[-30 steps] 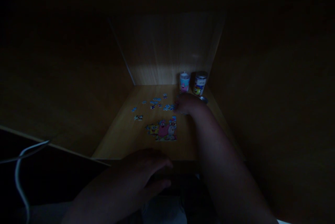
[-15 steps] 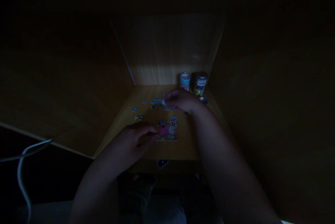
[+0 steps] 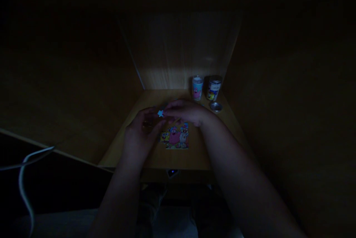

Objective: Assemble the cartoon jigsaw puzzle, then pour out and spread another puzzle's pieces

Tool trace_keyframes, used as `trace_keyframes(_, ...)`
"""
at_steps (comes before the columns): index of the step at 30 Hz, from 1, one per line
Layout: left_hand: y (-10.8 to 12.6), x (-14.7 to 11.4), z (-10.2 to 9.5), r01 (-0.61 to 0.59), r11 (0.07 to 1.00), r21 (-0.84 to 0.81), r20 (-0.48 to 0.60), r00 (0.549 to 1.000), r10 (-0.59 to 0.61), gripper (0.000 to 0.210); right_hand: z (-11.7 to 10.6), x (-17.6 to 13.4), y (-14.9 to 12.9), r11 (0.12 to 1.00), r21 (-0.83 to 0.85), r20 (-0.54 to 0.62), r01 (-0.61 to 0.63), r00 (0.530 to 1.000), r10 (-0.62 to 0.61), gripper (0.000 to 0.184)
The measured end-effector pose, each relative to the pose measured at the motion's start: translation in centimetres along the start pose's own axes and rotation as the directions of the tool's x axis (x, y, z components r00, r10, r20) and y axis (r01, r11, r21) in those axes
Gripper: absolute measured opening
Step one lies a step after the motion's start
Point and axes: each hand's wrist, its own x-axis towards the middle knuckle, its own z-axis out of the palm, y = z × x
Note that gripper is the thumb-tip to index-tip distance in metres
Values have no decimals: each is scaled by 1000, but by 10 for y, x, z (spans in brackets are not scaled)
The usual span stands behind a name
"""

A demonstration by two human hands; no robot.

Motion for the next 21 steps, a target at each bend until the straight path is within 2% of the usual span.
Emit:
trace_keyframes(7, 0, 1, 0, -54, 998, -12, -9, 999, 54, 15, 3, 0, -2, 1000, -8, 16, -11, 1000, 11, 12)
trace_keyframes(12, -3, 2, 0, 3, 988, -154, 16, 1000, 0, 16, 2, 2, 1, 999, 3, 60, 33, 998, -33, 12)
trace_keyframes(16, -8, 3, 0, 69, 965, -254, 57, 997, -56, 16, 2, 2, 1, 999, -43, 88, 30, 996, -26, 21)
trace_keyframes(21, -6, 4, -3, 71, 967, -243, 89, 995, -50, 17, 2, 2, 1, 994, -79, 57, 71, 996, -67, 25)
